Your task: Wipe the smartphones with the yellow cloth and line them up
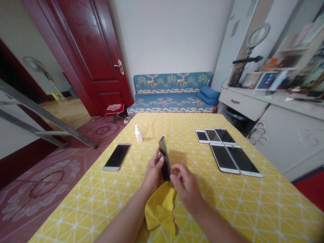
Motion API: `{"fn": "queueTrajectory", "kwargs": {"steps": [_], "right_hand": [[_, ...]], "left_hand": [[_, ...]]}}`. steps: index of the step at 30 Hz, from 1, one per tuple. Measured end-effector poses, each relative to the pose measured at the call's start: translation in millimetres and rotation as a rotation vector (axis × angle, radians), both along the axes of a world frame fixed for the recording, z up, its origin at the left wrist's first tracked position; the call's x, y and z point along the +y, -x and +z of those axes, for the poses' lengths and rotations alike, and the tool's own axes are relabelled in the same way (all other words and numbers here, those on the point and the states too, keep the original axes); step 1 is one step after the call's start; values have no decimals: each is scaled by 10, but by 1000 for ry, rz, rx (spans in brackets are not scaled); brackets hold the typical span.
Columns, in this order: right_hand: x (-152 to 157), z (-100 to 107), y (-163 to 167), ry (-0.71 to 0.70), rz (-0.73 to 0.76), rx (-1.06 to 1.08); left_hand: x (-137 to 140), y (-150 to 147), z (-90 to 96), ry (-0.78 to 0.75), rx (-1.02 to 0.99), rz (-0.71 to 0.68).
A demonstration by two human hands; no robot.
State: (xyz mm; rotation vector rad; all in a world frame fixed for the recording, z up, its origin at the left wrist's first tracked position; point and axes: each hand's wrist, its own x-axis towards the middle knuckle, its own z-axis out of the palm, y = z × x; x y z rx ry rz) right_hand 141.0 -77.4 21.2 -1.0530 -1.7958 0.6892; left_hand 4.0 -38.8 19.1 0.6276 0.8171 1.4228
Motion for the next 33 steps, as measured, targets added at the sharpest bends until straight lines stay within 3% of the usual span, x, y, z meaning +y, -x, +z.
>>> {"fn": "queueTrajectory", "kwargs": {"steps": [3,7,16,22,30,33], "right_hand": [[111,-121,-3,98,-191,46],[259,-283,-84,128,-356,-73],[348,-255,-391,15,-499,-626],[302,-216,-303,51,-273,-849],[649,-238,-691,179,-581,-987],[701,-240,-754,223,-623,-1001]], "left_hand": [[-7,-76,-96,-157,92,-61],[-70,-162,-168,-143,174,-202],[-165,-171,-93,-179,317,-392],[-130,-131,-132,-182,368,-337],[-84,-73,-150,-55,310,-238],[-81,-80,-161,-56,285,-228]]}}
